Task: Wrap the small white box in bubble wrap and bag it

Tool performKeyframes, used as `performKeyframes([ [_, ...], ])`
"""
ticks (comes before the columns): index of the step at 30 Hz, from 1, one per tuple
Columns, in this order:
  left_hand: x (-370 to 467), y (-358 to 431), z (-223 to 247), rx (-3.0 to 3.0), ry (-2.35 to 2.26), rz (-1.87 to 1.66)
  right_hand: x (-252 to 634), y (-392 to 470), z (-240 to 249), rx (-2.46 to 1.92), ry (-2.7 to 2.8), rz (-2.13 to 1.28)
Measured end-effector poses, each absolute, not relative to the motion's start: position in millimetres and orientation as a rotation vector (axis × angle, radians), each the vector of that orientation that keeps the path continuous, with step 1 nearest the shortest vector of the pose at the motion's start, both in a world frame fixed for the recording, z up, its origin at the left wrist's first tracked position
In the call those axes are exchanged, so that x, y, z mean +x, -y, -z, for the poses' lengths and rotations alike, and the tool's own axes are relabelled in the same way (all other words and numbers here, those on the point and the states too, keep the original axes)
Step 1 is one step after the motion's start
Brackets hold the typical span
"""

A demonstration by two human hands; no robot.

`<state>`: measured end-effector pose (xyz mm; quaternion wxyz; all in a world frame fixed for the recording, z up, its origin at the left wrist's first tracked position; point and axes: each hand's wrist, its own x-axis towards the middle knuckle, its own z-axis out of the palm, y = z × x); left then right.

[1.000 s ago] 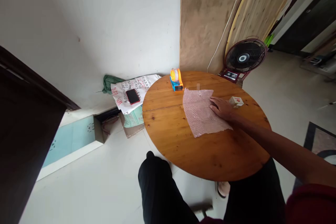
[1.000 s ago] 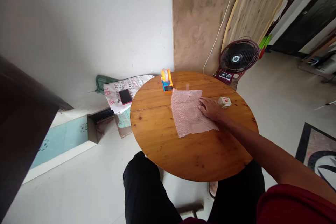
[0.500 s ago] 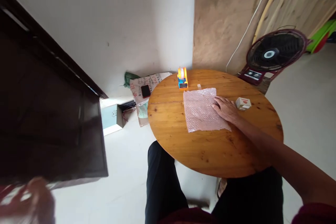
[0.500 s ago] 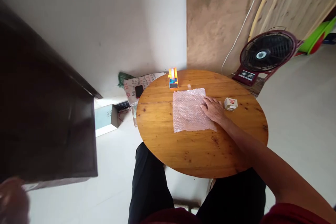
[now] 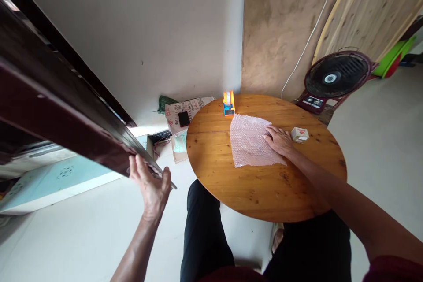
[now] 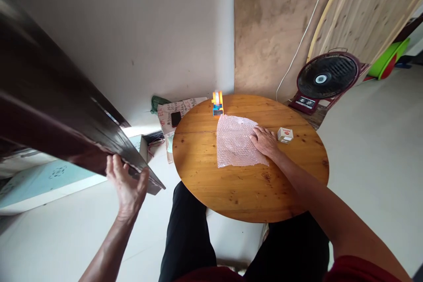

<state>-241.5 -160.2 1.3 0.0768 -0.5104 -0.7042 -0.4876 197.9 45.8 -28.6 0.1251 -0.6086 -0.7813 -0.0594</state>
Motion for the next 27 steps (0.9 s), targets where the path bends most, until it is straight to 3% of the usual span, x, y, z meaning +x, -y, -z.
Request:
performKeyframes([
  [9,-211,120,-14,-1.683,2.089,1.556,196,-43,26,-1.749,2.268,0.156],
  [27,-172,64,-16,-1.547,2.185,1.377,194,-41,22,-1.756,2.221,0.074],
])
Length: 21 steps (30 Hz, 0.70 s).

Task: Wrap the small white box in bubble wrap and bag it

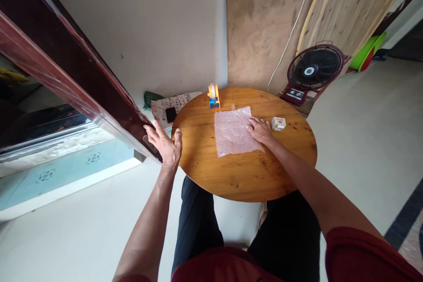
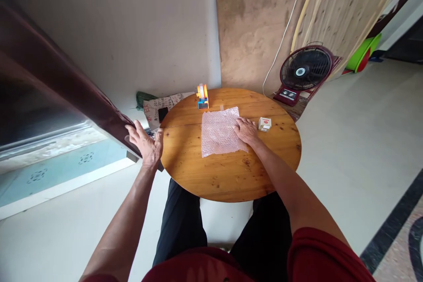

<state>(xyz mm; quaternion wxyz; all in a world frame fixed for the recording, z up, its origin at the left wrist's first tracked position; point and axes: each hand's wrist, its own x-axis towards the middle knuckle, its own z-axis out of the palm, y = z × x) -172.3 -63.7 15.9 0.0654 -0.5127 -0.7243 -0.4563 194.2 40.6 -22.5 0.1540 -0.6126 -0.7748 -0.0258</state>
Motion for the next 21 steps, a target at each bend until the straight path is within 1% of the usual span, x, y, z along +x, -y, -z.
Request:
performKeyframes([
  [4,-170,59,-23,-1.544,2.221,1.398,194,-41,24,-1.758,2.222,0.072],
  [7,-160,70,-29,-1.543,2.226,1.418,194,-40,24,-1.756,2.216,0.068],
  [10,-127,92,-28,-1.745,2.034,1.352,195,-40,24,-1.754,2.216,0.057],
  [13,-79,102,-23,-2.183,1.829,1.170,196,-40,24,-1.753,2.214,0.055],
  [15,-48,92,-22,-2.410,1.749,1.006,196,-40,23,-1.757,2.208,0.037],
  [21,2,16,-25,-2.771,1.668,0.545,197,-39,19,-1.756,2.211,-0.031],
])
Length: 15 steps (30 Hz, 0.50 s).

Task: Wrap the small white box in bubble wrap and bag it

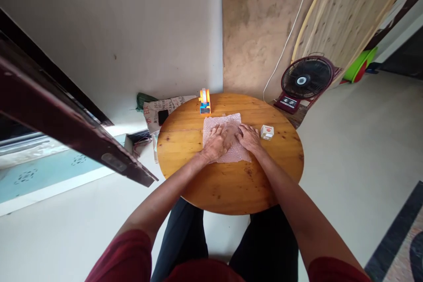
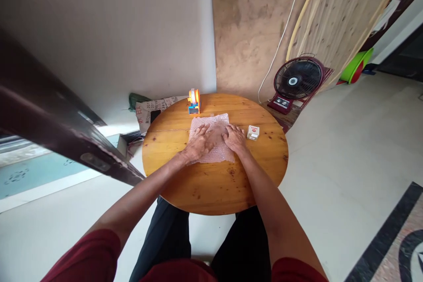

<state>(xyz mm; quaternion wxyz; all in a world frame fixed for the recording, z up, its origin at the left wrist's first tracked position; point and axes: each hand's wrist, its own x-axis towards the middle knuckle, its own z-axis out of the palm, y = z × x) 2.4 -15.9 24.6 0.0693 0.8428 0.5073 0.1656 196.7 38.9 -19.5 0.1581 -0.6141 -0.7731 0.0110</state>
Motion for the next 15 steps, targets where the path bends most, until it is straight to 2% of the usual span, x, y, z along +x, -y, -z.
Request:
performKeyframes([
  [4,9,-18,-6,2.554,-1.491,-0.313,199,-40,22,-1.754,2.166,-0.055],
  [8,8,-23,14,2.552,-1.510,-0.273,204,-44,26,-1.693,2.147,-0.117],
  [15,10,-23,12,2.516,-1.510,-0.236,209,-50,30,-1.605,2.122,-0.158],
])
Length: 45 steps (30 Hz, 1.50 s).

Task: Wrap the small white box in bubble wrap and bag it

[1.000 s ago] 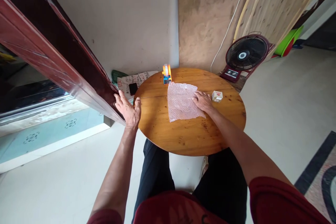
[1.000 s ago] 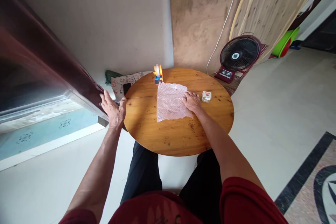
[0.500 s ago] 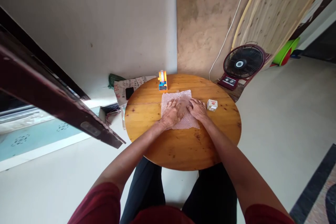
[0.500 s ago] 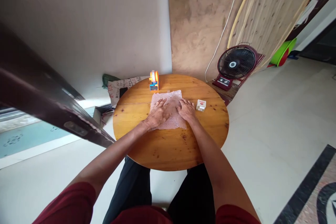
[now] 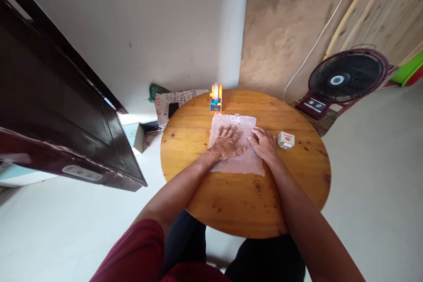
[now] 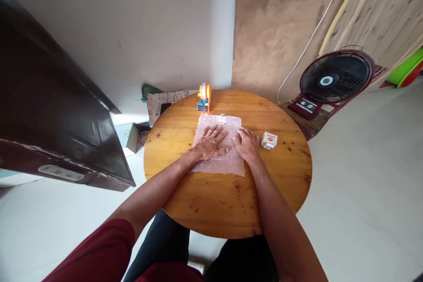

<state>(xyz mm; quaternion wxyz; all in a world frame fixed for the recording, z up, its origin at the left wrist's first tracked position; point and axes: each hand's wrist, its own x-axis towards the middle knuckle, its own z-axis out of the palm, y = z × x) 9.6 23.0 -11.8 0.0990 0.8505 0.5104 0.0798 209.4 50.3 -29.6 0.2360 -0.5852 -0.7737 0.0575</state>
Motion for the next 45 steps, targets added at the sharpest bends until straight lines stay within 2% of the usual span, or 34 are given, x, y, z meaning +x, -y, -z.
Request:
performKeyframes([
  [5,7,-21,12,2.514,-1.504,-0.260,211,-45,23,-1.591,2.182,-0.134],
  [10,5,-18,14,2.519,-1.494,-0.278,193,-20,-16,-1.621,2.313,0.040],
  [14,6,-16,12,2.529,-1.506,-0.244,158,-9,-43,-1.386,2.521,-0.157],
  [18,6,-16,13,2.518,-1.514,-0.274,140,-28,-38,-1.450,2.626,-0.132],
  [24,2,-17,17,2.516,-1.469,-0.281,167,-58,-13,-1.671,2.556,-0.099],
  [30,2,-14,9,2.527,-1.444,-0.347,179,-50,8,-1.608,2.448,0.010],
  [34,4,-10,6,2.603,-1.291,-0.417,183,-51,14,-1.546,2.415,-0.049],
  [41,6,-10,12,2.609,-1.194,-0.255,209,-48,-13,-1.339,2.301,-0.249],
  [45,5,-11,12,2.596,-1.200,-0.279,242,-38,-44,-1.456,2.243,-0.223],
])
